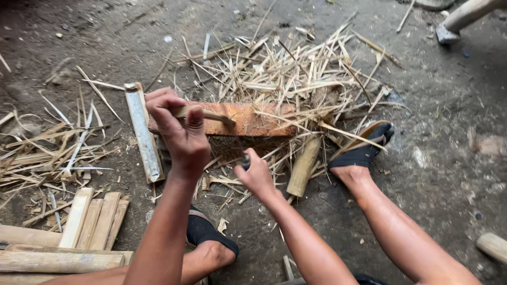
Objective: The person splits bamboo pieces using a knife and a wooden mallet. They position bamboo on a brick, strike it with the mallet, and separate the split sections. The person also stacks the split bamboo pieces on the ground.
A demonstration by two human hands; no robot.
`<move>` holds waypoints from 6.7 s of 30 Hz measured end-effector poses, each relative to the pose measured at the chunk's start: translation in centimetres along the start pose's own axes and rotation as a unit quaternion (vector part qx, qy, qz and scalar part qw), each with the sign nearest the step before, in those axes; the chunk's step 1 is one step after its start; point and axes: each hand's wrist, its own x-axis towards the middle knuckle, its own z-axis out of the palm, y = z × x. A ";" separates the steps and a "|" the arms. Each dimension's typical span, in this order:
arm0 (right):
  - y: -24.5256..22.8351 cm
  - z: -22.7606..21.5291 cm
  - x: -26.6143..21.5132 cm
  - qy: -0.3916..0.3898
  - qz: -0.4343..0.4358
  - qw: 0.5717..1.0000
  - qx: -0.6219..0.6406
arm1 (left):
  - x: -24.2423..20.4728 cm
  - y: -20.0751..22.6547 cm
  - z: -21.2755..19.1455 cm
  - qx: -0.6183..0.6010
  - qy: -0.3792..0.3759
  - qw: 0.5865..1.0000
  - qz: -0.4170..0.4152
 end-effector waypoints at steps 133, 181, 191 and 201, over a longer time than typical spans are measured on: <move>-1.9 11.2 -3.5 -0.137 0.006 0.989 -0.049 | -18.5 -24.1 -11.4 0.360 0.037 0.746 -0.559; -8.9 -4.2 -8.4 0.011 -0.132 0.990 -0.040 | -4.8 4.3 0.9 -0.127 0.090 0.987 0.050; -6.9 -3.3 -5.1 0.034 -0.135 0.984 -0.112 | -3.8 3.9 0.6 -0.104 0.118 0.987 0.030; -2.7 -1.7 -0.8 -0.029 -0.073 0.994 -0.075 | -1.9 2.6 0.4 -0.163 0.179 0.970 0.020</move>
